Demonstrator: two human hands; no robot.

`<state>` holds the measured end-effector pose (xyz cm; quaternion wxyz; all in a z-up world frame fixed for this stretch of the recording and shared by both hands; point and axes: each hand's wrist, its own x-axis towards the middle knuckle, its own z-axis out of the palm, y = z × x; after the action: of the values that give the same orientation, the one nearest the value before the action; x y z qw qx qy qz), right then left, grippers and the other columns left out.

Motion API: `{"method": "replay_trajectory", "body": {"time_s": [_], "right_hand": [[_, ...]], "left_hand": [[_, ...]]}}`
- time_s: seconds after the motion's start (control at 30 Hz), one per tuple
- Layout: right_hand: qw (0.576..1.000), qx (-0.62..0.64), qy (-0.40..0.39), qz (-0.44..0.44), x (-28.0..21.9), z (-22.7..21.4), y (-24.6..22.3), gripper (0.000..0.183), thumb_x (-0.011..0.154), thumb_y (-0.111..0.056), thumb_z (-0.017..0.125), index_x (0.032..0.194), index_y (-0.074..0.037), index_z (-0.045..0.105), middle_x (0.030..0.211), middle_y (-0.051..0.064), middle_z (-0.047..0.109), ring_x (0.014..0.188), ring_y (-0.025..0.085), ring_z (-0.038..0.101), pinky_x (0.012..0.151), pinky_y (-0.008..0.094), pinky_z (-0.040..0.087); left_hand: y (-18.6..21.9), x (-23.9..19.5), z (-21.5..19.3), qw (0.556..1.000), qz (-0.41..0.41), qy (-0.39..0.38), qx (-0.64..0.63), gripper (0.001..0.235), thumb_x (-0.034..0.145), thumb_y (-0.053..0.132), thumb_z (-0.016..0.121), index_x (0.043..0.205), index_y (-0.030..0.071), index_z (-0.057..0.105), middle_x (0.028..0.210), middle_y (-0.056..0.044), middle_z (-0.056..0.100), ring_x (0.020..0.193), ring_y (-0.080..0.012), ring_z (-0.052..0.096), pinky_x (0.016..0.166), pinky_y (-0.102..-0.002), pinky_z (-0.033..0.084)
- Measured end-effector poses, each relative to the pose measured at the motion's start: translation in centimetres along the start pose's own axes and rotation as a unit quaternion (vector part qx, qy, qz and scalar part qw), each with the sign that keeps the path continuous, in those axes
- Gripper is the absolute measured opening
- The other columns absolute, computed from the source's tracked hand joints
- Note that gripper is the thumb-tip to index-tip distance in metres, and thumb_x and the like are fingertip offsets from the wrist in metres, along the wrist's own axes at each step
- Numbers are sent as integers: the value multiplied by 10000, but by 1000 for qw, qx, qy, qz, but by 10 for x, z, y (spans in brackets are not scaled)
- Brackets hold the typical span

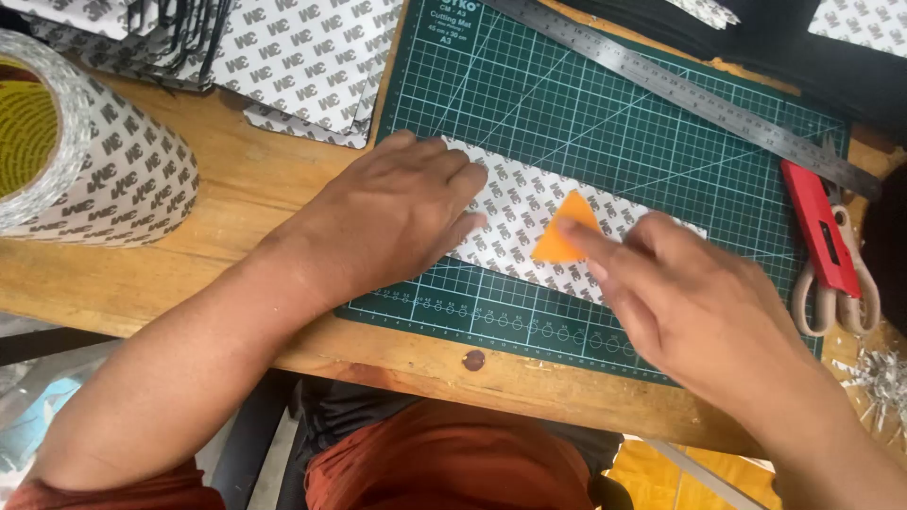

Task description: The person smooths a piece of patterned fabric with an orange plastic scraper, then places a black fabric piece on a green cutting mat. They measure and cut the black fabric using a metal ruler and a red utility knife, then trim the edges with scissors.

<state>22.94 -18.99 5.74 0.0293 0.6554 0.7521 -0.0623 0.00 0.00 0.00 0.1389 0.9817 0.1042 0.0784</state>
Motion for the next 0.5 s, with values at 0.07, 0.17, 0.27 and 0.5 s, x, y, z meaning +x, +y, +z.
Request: {"method": "replay_trajectory", "body": {"time_s": [0.07, 0.17, 0.27, 0.5], "right_hand": [[1000, 23, 6, -7, 10, 0, -5, 598, 1002, -141, 581, 1552, -315, 424, 895, 62, 558, 476, 140, 510, 286, 239, 527], [999, 30, -15, -23, 22, 10, -8, 610, 1011, -162, 569, 1572, -336, 406, 902, 48, 542, 502, 137, 492, 272, 229, 497], [998, 19, -34, -43, 22, 15, -8, 615, 992, -176, 591, 1564, -343, 438, 881, 37, 543, 532, 139, 524, 281, 257, 517], [998, -45, 6, -46, -8, 28, 3, 620, 959, -155, 624, 1541, -327, 499, 811, 30, 516, 620, 228, 538, 368, 403, 499]], "left_hand": [[7, 1, 0, 995, 25, 79, 47, 210, 1088, 237, 541, 1086, 37, 603, 974, -135, 635, 910, -318, 573, 822, -456, 452], [11, 3, 4, 989, 45, 123, 67, 238, 1092, 265, 542, 1119, 33, 589, 1001, -128, 607, 940, -307, 556, 839, -444, 459], [9, 5, 8, 996, 37, 69, 38, 365, 1090, 358, 527, 1265, 43, 587, 1091, -131, 621, 1031, -319, 592, 928, -467, 495], [8, 6, 10, 999, 17, 23, 46, 446, 1066, 403, 538, 1353, 66, 592, 1156, -122, 611, 1074, -303, 580, 911, -455, 506]]}}
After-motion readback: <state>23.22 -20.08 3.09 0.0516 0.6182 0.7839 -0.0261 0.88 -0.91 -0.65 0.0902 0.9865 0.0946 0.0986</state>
